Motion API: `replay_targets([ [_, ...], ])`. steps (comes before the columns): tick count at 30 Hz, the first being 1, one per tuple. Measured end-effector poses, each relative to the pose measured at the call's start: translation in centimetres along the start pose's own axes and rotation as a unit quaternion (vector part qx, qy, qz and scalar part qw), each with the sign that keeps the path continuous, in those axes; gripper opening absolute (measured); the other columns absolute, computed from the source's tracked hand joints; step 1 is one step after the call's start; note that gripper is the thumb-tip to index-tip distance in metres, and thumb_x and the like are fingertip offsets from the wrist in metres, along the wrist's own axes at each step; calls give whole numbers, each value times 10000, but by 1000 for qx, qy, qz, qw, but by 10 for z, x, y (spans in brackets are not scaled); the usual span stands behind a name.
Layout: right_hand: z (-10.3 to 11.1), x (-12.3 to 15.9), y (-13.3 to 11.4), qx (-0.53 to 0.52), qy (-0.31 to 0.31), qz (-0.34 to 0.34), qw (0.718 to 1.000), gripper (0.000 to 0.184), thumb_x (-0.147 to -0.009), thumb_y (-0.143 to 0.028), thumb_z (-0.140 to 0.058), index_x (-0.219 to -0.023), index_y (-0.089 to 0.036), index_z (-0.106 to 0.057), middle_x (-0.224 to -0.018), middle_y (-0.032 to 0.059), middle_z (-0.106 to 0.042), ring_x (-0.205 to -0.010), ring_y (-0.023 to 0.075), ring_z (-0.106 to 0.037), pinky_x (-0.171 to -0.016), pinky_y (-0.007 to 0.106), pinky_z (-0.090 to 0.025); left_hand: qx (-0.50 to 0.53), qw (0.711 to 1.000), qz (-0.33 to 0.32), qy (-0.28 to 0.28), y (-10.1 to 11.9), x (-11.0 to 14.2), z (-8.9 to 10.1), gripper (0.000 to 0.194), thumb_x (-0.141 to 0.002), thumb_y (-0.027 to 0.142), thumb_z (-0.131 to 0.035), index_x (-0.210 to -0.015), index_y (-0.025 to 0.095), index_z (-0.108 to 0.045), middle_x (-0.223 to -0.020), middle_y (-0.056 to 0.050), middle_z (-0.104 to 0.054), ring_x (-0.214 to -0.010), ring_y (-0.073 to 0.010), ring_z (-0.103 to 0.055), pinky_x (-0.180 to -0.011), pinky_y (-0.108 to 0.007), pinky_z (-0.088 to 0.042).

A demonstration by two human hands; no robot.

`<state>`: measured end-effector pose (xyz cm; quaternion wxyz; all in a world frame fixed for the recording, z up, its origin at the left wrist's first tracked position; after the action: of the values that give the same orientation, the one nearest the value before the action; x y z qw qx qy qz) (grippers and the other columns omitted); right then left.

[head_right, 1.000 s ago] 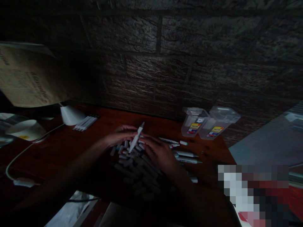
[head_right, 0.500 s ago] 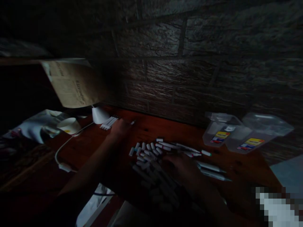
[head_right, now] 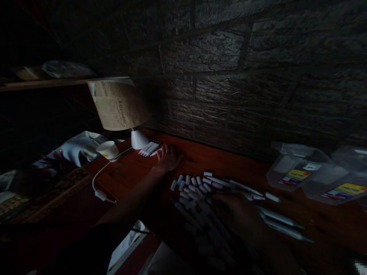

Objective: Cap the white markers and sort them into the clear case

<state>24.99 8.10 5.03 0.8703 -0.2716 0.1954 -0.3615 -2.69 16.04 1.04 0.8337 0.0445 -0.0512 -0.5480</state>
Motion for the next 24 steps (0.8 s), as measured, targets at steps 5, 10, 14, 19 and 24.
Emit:
replay_targets([
  [5,0,-1,-2,18,-4,4,1000,224,-860,-359,-605,-1001,-320,-773,-1016,32,-778,-860,256,-738,-741,361,-585,6,999,40,-16,-24,-11,-2,911,-916,659,-186,-1533,-10,-226,-1612,-263,-91,-1496,-411,-30,-1181,-600,-92],
  [10,-1,-2,2,3,-3,-7,1000,223,-856,-369,-613,-1001,-317,-775,-1040,35,-774,-885,260,-735,-761,360,-580,-3,999,38,10,-25,-13,5,914,-911,667,-196,-1520,-10,-269,-1607,-270,-113,-1497,-409,-46,-1186,-581,-91],
  [14,-6,-1,7,2,-16,-12,1000,242,-863,-378,-612,-1038,-313,-766,-1073,41,-766,-906,263,-728,-776,368,-574,12,998,67,9,-32,-15,5,953,-899,691,-210,-1525,-28,-227,-1589,-306,-130,-1489,-437,-44,-1164,-632,-92],
  [19,2,1,13,-51,4,-64,997,293,-854,-471,-616,-1027,-293,-771,-991,51,-777,-833,263,-729,-730,371,-582,19,998,66,4,-33,-16,4,962,-896,695,-216,-1523,-35,-226,-1590,-306,-130,-1484,-453,-24,-1153,-657,-78],
  [24,25,8,18,-178,66,-154,970,433,-775,-572,-694,-1074,-265,-758,-1037,75,-763,-935,293,-708,-762,382,-578,18,998,63,25,-33,-16,9,939,-908,673,-239,-1525,-34,-219,-1601,-278,-138,-1492,-423,21,-1169,-637,-49],
])
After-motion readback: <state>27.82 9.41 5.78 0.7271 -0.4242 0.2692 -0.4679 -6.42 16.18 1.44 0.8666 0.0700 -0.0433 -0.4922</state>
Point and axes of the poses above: each hand's wrist, its own x-axis away from the middle knuckle, its own z-axis out of the back of the hand, y = z × x, the point moved 10 cm from there along -x, towards the middle knuckle
